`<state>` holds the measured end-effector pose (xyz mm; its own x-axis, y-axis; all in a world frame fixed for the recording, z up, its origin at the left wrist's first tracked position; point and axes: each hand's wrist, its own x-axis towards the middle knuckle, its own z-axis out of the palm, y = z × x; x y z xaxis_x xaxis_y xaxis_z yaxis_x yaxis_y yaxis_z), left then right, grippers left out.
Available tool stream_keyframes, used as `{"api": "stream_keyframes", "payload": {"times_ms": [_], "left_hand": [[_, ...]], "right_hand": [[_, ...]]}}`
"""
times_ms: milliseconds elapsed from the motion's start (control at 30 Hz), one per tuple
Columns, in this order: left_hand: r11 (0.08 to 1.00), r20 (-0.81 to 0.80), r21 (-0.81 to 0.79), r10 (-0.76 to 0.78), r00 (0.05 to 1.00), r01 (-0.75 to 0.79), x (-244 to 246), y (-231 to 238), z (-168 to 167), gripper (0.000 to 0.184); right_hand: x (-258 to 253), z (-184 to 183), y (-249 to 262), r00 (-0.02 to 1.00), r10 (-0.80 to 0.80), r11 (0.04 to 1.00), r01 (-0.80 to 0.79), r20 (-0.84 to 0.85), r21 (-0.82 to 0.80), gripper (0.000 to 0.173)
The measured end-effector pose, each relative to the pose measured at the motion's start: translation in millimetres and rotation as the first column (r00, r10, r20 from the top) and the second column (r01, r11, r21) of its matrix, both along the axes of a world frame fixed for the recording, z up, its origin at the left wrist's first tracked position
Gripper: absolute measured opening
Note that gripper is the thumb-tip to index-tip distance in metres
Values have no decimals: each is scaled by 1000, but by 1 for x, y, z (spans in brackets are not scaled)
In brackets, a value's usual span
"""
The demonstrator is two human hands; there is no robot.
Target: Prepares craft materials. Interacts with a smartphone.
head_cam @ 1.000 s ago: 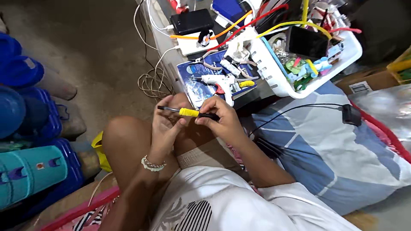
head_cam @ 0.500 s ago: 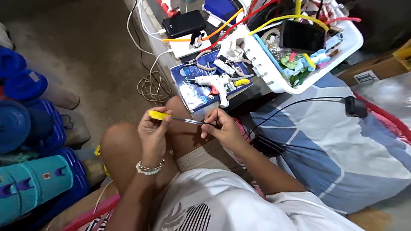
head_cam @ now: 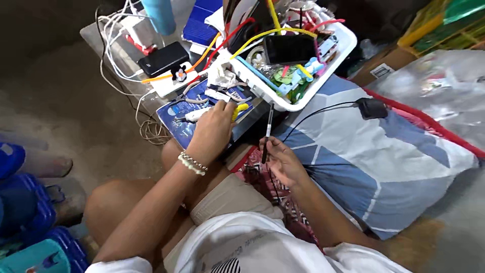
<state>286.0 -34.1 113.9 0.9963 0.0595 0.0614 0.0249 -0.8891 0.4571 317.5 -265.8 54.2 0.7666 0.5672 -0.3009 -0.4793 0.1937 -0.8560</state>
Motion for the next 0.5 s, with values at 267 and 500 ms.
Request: {"api": "stream_keyframes", "payload": {"times_ms": [267, 500], "left_hand": [[963, -161, 271, 43, 986, 2, 51, -12, -14, 27], [958, -95, 285, 34, 995, -5, 65, -12, -14, 19]], "right_hand": [[4, -4, -4, 977, 49, 984, -12, 207, -180, 16], [6, -12, 10, 928, 179, 959, -91, 328, -267, 22]]}}
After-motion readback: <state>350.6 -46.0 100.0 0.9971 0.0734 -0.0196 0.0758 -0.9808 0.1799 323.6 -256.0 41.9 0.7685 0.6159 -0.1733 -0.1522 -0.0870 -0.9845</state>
